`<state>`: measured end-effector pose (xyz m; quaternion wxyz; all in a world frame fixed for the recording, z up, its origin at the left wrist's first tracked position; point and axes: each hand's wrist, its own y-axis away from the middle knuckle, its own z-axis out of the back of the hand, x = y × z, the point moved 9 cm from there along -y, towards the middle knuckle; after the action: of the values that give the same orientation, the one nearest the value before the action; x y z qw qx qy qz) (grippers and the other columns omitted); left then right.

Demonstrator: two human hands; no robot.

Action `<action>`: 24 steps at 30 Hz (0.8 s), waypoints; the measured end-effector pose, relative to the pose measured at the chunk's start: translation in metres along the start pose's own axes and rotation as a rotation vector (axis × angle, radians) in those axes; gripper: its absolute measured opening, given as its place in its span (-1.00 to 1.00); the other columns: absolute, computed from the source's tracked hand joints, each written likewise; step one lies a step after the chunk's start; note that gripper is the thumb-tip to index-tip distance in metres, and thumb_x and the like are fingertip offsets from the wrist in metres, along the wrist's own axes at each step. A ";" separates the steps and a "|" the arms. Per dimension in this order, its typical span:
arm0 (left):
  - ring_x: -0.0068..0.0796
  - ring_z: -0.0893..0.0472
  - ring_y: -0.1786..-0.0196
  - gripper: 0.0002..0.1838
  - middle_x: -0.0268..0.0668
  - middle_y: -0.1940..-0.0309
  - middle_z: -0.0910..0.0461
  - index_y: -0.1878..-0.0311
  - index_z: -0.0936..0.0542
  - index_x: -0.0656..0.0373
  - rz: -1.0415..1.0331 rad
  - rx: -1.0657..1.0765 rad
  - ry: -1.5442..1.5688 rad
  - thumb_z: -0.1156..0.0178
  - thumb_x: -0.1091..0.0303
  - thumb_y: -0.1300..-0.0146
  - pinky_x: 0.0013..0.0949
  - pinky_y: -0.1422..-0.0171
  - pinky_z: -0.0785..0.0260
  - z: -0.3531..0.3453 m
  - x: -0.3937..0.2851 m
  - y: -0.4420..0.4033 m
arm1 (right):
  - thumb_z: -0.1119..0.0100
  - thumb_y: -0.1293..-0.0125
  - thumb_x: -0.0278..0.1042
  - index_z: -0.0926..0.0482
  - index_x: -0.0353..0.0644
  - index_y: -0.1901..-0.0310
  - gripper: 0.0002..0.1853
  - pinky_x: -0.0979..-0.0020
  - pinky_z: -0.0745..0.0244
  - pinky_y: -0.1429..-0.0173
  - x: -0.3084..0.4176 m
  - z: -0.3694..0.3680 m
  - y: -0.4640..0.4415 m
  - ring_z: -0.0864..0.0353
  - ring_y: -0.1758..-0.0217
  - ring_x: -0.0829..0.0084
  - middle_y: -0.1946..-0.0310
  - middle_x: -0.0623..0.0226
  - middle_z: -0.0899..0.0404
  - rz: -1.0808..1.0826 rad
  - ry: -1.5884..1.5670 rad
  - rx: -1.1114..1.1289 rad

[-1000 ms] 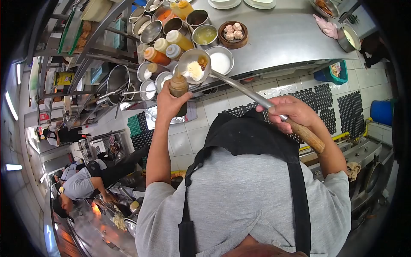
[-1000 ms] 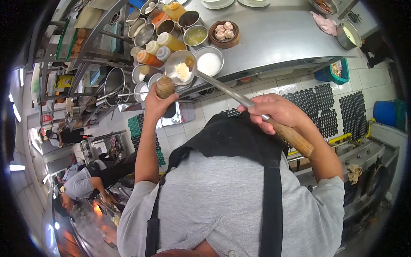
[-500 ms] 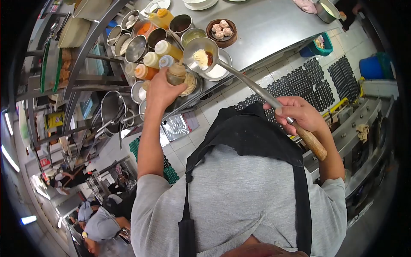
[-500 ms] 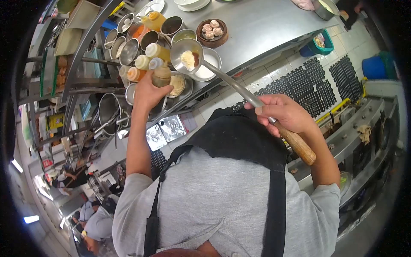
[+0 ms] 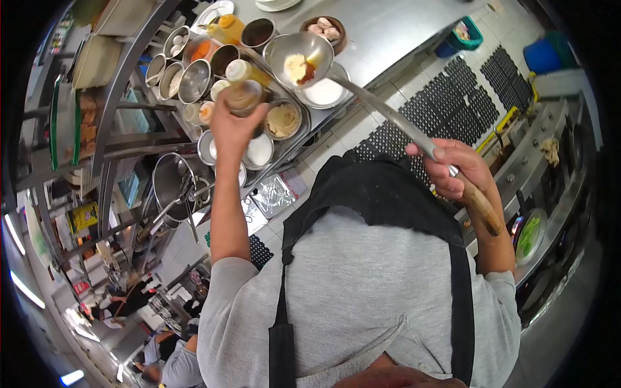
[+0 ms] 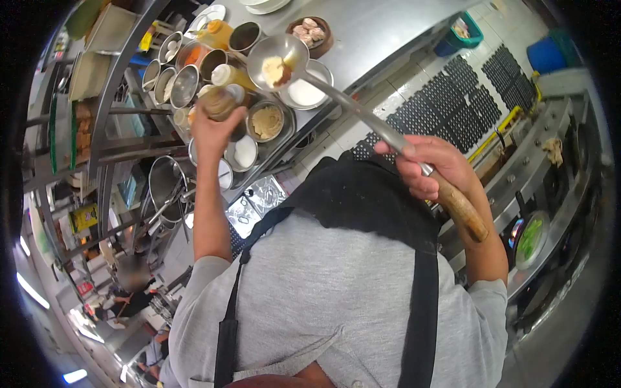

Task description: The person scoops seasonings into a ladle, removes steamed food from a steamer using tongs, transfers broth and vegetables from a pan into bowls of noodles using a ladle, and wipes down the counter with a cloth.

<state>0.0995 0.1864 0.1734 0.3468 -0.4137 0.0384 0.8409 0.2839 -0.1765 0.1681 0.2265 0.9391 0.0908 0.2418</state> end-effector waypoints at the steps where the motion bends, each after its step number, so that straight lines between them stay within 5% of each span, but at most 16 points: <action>1: -0.12 -0.72 -0.09 -0.32 -0.06 -0.07 -0.74 -0.21 -0.63 0.25 -0.073 -0.060 0.034 -0.63 0.12 -0.07 -0.18 -0.25 -0.52 0.008 0.003 -0.003 | 0.01 -0.61 -0.39 -0.42 -0.48 -0.38 -0.57 0.60 -0.31 0.66 0.003 0.001 0.008 -0.37 0.69 0.69 0.50 0.46 -0.43 0.064 -0.028 -0.002; 2: -0.19 -0.69 -0.08 -0.38 -0.04 -0.06 -0.72 -0.16 -0.65 0.26 -0.278 -0.081 -0.461 -0.65 0.22 -0.07 -0.20 -0.20 -0.51 0.015 0.003 -0.004 | 0.05 -0.64 -0.39 -0.41 -0.48 -0.39 -0.57 0.59 -0.26 0.66 0.000 0.001 0.012 -0.31 0.69 0.71 0.50 0.48 -0.40 0.087 -0.103 0.067; 3: -0.14 -0.69 -0.04 -0.43 -0.04 -0.03 -0.72 -0.08 -0.67 0.27 -0.130 -0.116 -0.352 -0.66 0.20 -0.06 -0.15 -0.17 -0.51 0.021 0.029 -0.003 | 0.07 -0.65 -0.39 -0.39 -0.47 -0.42 -0.56 0.59 -0.24 0.65 -0.002 0.003 0.017 -0.29 0.67 0.72 0.50 0.50 -0.39 0.110 -0.107 0.052; 4: -0.03 -0.70 -0.04 -0.35 0.02 -0.08 -0.70 -0.13 -0.63 0.35 0.039 0.120 -0.227 -0.65 0.14 -0.09 -0.12 -0.15 -0.54 0.015 0.026 -0.010 | 0.07 -0.66 -0.37 -0.39 -0.43 -0.43 -0.56 0.59 -0.25 0.64 -0.004 0.008 0.023 -0.30 0.66 0.73 0.48 0.51 -0.40 0.160 -0.132 0.065; 5: 0.00 -0.69 -0.08 -0.27 0.02 -0.08 -0.71 -0.23 -0.57 0.34 0.076 0.125 -0.362 -0.64 0.12 -0.10 -0.09 -0.22 -0.54 0.017 0.034 -0.009 | 0.04 -0.67 -0.32 -0.40 -0.43 -0.42 -0.55 0.58 -0.23 0.63 -0.005 0.012 0.030 -0.29 0.65 0.74 0.47 0.52 -0.41 0.191 -0.174 0.127; 6: 0.00 -0.68 -0.13 -0.19 0.03 -0.13 -0.68 -0.33 -0.50 0.30 -0.121 -0.064 -0.385 -0.64 0.12 -0.11 -0.08 -0.29 -0.54 0.025 0.049 -0.005 | -0.01 -0.67 -0.27 -0.41 -0.44 -0.41 -0.53 0.57 -0.21 0.61 -0.006 0.023 0.039 -0.28 0.64 0.75 0.46 0.53 -0.42 0.244 -0.151 0.097; 9: 0.16 -0.63 -0.20 -0.05 0.14 -0.22 -0.59 -0.39 -0.40 0.40 -0.167 0.011 -0.379 -0.65 0.07 -0.05 0.05 -0.34 -0.50 0.020 0.115 -0.023 | 0.07 -0.67 -0.36 -0.41 -0.46 -0.39 -0.57 0.59 -0.28 0.60 0.005 0.037 0.082 -0.34 0.63 0.71 0.43 0.48 -0.42 0.480 -0.220 0.044; 12: 0.18 -0.62 -0.21 -0.14 0.17 -0.17 -0.59 -0.32 -0.46 0.39 -0.003 0.147 -0.757 -0.64 0.14 -0.04 0.05 -0.32 -0.47 0.000 0.104 -0.022 | 0.10 -0.66 -0.37 -0.35 -0.49 -0.40 -0.56 0.55 -0.36 0.60 0.010 0.070 0.137 -0.42 0.61 0.69 0.42 0.48 -0.48 0.764 -0.253 -0.056; 15: 0.10 -0.63 -0.23 -0.11 0.12 -0.15 -0.63 -0.40 -0.44 0.39 0.007 0.175 -0.536 -0.62 0.18 -0.06 -0.04 -0.38 -0.47 0.002 0.112 -0.016 | 0.06 -0.65 -0.35 -0.44 -0.41 -0.35 -0.61 0.57 -0.33 0.54 -0.006 0.086 0.219 -0.39 0.61 0.71 0.43 0.54 -0.52 1.059 -0.273 -0.269; 17: 0.03 -0.67 -0.19 -0.10 0.08 -0.07 -0.70 -0.40 -0.47 0.35 0.009 0.221 -0.705 -0.59 -0.01 -0.12 -0.10 -0.27 -0.53 0.012 0.114 -0.026 | 0.02 -0.64 -0.35 -0.47 -0.38 -0.34 -0.62 0.57 -0.36 0.50 -0.026 0.112 0.266 -0.41 0.58 0.72 0.42 0.53 -0.51 1.223 -0.318 -0.347; 18: -0.02 -0.66 -0.21 -0.20 0.06 -0.09 -0.70 -0.36 -0.52 0.36 -0.183 0.209 -0.926 -0.53 0.00 -0.23 -0.12 -0.30 -0.50 0.020 0.122 -0.041 | 0.01 -0.64 -0.34 -0.45 -0.37 -0.35 -0.61 0.55 -0.38 0.51 -0.042 0.129 0.291 -0.44 0.57 0.70 0.42 0.52 -0.50 1.272 -0.324 -0.507; 21: -0.04 -0.71 -0.10 -0.24 0.08 -0.32 -0.62 -0.44 -0.56 0.22 -0.247 0.130 -0.690 -0.35 -0.19 -0.40 -0.04 -0.14 -0.58 0.014 -0.002 -0.035 | -0.10 -0.60 -0.29 -0.59 -0.26 -0.21 -0.70 0.55 -0.36 0.51 -0.092 0.180 0.360 -0.45 0.56 0.68 0.42 0.53 -0.50 1.279 -0.220 -1.205; 22: -0.04 -0.67 -0.16 -0.38 0.04 -0.12 -0.69 -0.27 -0.59 0.37 -0.291 0.086 -0.530 -0.45 0.06 -0.35 -0.13 -0.31 -0.48 0.008 0.021 -0.066 | -0.15 -0.57 -0.28 -0.63 -0.23 -0.11 -0.75 0.54 -0.37 0.50 -0.108 0.199 0.376 -0.46 0.55 0.68 0.45 0.54 -0.50 1.189 -0.189 -1.442; 24: -0.05 -0.64 -0.21 -0.41 -0.01 -0.15 -0.68 -0.33 -0.56 0.37 -0.346 0.162 -0.363 -0.48 0.31 -0.30 -0.09 -0.38 -0.47 -0.031 -0.014 -0.080 | -0.25 -0.43 -0.27 -0.68 -0.24 0.03 -0.76 0.39 -0.50 0.41 -0.148 0.257 0.412 -0.59 0.48 0.49 0.41 0.37 -0.61 0.904 -0.085 -1.850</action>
<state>0.1748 0.2280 0.1810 0.5185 -0.2273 -0.0288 0.8238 0.3082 -0.6787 0.1001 0.7517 0.3513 -0.5009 0.2461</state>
